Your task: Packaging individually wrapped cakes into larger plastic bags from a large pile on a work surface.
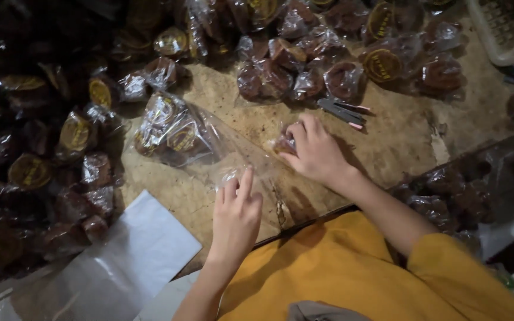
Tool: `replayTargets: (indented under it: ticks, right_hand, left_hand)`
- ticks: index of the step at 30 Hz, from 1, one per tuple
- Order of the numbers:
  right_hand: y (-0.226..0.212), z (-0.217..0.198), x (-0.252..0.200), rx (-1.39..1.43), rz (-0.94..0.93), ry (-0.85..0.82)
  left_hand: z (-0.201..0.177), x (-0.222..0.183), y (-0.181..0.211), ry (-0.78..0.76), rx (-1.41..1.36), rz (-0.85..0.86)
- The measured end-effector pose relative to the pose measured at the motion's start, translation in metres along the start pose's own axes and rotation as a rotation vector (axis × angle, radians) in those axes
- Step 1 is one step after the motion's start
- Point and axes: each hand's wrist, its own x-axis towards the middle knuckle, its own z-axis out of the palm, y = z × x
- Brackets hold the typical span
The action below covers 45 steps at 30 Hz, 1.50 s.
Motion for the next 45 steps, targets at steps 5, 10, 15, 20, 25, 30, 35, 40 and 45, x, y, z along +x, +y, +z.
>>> replayTargets:
  ticks: [5,10,15,20,25,30,35,40,45]
  right_hand:
    - [-0.001,-0.020,-0.029,-0.146,-0.072,0.051]
    - [0.008,-0.103,0.004,0.850,0.302,-0.884]
    - [-0.029,-0.035,-0.024,1.764,0.830,-0.949]
    - [-0.093,-0.026,-0.035,2.173,1.799,-0.144]
    - [-0.121,0.016,-0.013,1.613,0.878,0.009]
    - [-0.098,-0.001,0.018,0.422,0.326,-0.165]
    - [-0.089,-0.006,-0.003,1.369,0.772,-0.088]
    - [-0.057,0.024,-0.046,0.960,0.406,0.093]
    - [-0.045,0.056,-0.030,0.358,-0.333,-0.157]
  left_hand:
    - [0.007,-0.009,-0.006,0.021,0.189,-0.164]
    - [0.038,-0.030,-0.006,0.064,0.127,-0.110]
    - [0.029,-0.027,0.006,0.102,0.128,-0.071]
    - [0.028,-0.033,0.017,0.150,0.011,-0.082]
    - [0.047,-0.028,0.042,0.243,-0.179,-0.034]
    - [0.054,-0.026,0.008,0.349,-0.409,0.045]
    - [0.064,-0.033,-0.050,0.086,-0.151,-0.262]
    - [0.075,-0.045,-0.054,-0.016,-0.151,-0.242]
    - [0.095,-0.045,-0.074,-0.031,-0.195,-0.257]
